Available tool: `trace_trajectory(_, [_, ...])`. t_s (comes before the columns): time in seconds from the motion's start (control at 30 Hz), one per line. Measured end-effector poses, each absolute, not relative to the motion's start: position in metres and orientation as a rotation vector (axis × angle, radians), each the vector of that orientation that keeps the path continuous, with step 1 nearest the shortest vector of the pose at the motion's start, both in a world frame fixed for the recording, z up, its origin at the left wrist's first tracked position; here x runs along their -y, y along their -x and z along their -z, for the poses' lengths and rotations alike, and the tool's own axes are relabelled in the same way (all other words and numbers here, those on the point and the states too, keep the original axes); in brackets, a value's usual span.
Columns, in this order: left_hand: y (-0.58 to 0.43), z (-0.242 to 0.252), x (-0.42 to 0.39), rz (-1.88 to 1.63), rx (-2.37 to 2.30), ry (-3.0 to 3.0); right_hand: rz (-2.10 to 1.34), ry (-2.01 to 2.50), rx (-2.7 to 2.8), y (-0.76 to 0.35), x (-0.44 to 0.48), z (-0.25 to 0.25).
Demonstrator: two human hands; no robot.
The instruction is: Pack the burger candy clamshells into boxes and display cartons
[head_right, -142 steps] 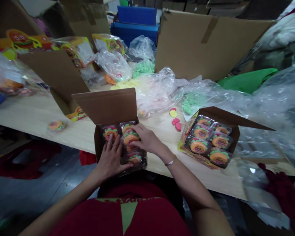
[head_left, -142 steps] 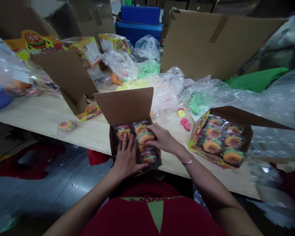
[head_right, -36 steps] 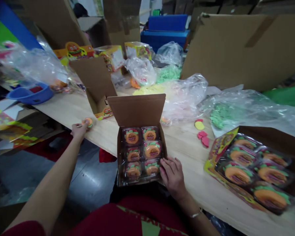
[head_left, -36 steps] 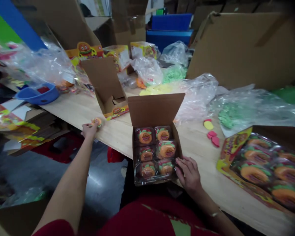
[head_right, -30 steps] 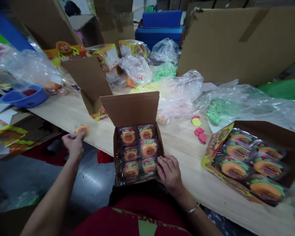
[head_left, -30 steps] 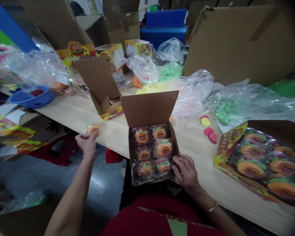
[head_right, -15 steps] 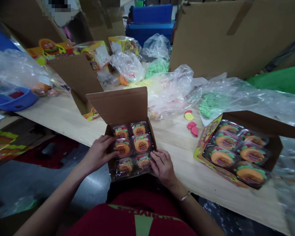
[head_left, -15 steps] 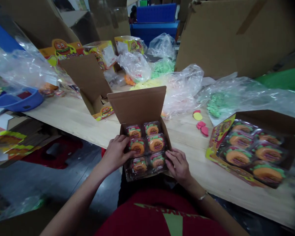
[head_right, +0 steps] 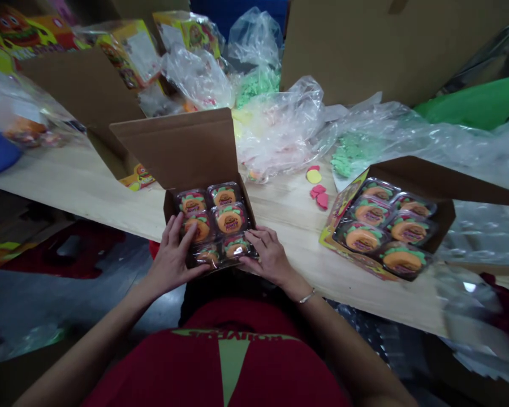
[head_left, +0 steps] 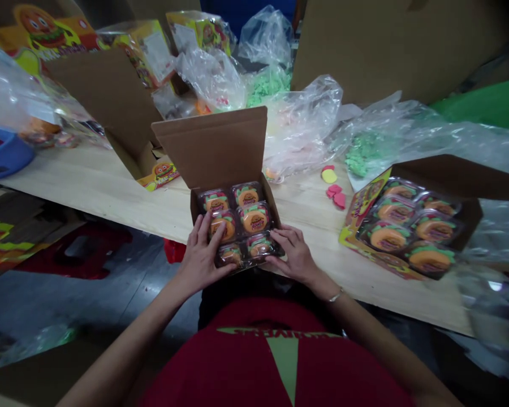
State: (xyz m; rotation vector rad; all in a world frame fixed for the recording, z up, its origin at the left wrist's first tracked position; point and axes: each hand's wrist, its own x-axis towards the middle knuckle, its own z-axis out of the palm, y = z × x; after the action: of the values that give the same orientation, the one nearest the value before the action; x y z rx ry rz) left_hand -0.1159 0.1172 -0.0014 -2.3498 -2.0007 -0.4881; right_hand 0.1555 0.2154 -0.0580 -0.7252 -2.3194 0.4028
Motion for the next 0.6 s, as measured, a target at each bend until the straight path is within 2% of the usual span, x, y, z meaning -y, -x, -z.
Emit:
trace_trajectory(0.27, [0.147,0.012,-0.084,0.364,1.936,2.28,-0.491,0.613,2.425,-0.139,-0.225,0.031])
trace_trajectory(0.37, [0.178,0.024,-0.066,0.338,1.911,2.18,-0.465,0.578,2.391,-0.104,-0.226,0.036])
trace_trajectory(0.47, [0.199,0.032,-0.058,0.302,1.879,2.128,-0.636,0.478,2.35,-0.079,-0.246,0.046])
trace_trajectory(0.53, [0.203,0.033,-0.058,0.281,1.817,2.126,-0.778,0.674,2.268,-0.074,-0.274,0.055])
trace_trajectory(0.6, [0.201,0.033,-0.061,0.263,1.757,2.134,-0.782,1.016,2.149,-0.076,-0.311,0.065])
